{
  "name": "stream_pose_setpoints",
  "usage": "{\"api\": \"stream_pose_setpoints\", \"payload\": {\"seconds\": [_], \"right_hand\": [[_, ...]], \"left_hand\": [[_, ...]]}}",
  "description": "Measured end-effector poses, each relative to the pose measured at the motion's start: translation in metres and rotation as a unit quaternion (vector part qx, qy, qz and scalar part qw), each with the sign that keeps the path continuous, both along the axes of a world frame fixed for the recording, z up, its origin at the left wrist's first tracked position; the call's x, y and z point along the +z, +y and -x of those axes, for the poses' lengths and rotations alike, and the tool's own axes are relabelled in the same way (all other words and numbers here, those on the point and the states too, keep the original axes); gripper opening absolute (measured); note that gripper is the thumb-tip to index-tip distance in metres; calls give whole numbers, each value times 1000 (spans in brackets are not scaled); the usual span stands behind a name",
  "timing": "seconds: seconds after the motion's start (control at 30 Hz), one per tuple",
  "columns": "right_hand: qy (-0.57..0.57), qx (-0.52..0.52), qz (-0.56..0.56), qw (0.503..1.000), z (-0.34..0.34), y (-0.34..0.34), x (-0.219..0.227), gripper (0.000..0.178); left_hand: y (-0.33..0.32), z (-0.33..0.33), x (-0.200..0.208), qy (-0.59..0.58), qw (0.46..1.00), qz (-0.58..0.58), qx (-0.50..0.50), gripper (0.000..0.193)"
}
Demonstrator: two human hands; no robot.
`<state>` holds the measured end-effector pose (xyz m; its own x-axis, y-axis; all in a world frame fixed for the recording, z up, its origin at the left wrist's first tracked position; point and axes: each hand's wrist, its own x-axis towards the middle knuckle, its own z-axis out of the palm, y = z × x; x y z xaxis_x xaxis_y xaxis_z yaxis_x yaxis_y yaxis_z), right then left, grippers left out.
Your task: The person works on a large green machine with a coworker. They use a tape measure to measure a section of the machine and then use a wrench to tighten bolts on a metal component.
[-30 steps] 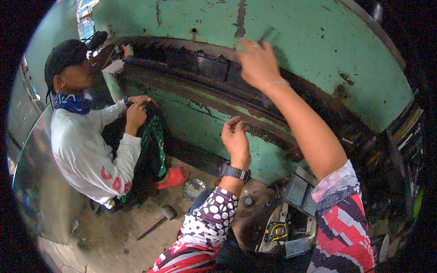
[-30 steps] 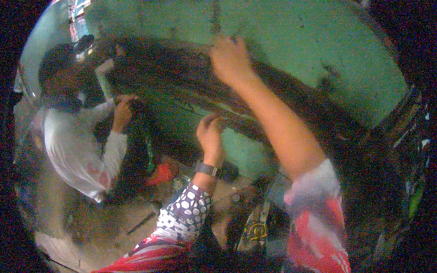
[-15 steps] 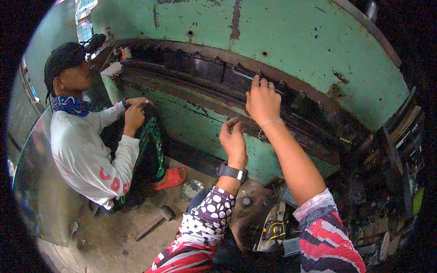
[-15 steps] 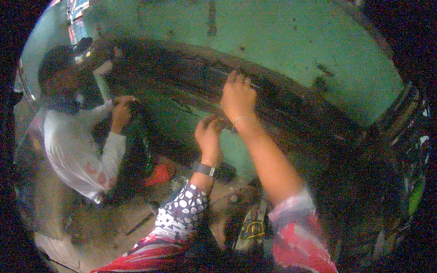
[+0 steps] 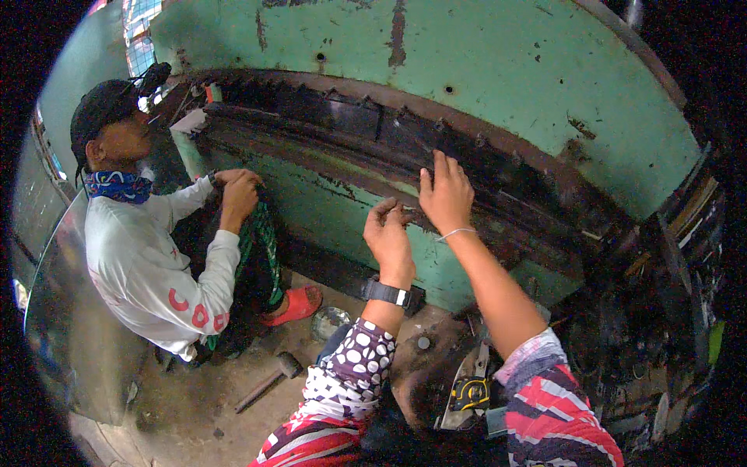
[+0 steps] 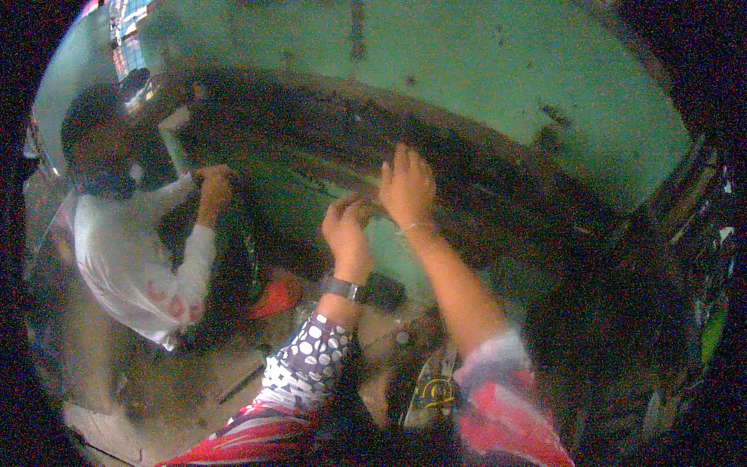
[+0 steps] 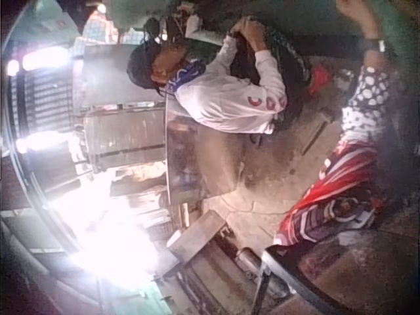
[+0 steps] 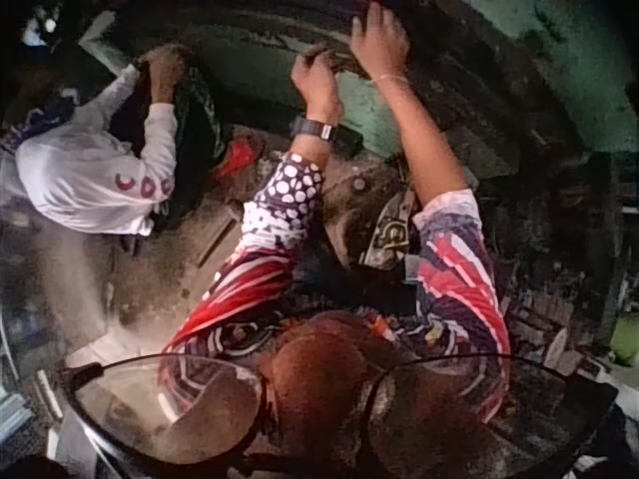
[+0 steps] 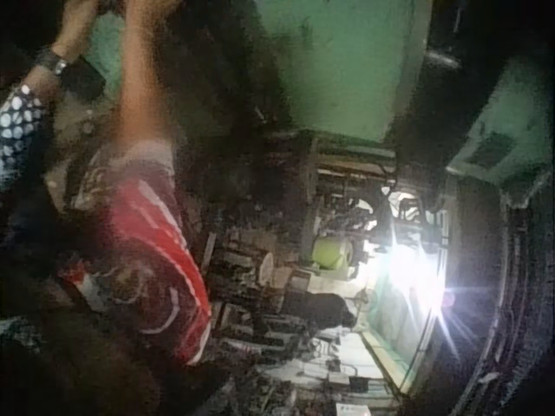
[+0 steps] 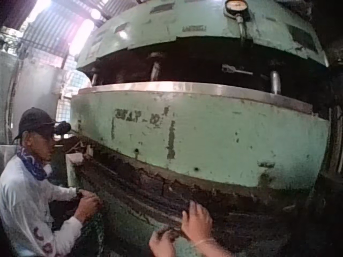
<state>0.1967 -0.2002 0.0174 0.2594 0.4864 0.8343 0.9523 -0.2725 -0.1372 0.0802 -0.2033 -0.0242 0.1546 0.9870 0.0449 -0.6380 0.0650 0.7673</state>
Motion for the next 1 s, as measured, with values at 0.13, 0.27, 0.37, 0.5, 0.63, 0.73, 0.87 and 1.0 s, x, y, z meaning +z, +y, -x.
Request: {"api": "stream_pose_setpoints", "payload": {"seconds": [0.13,0.27,0.37,0.5,0.63,0.73,0.87,1.0], "right_hand": [[115,105,85,984,-44,2,34,48],[207,148,81,964,-43,29,34,51],[220,109,-9,969,-39,39,3,53],[259,127,-29,957,-27,44,-7,54],[272,130,-8,954,-17,52,-7,55],[286,183,16,940,-20,61,-5,54],[321,306,3,896,-32,65,7,54],[474,307,93,820,-39,70,11,64]], "left_hand": [[-5,5,12,20,1000,4,-13,21],[-8,5,22,5,1000,22,-20,20],[-19,4,31,9,999,23,-32,21],[-12,11,24,39,999,1,-25,32],[-9,7,20,6,1000,2,-8,22],[-4,3,13,21,1000,7,-1,21],[-4,-1,9,41,999,28,-18,20],[-6,10,14,40,998,28,-25,19]]}}
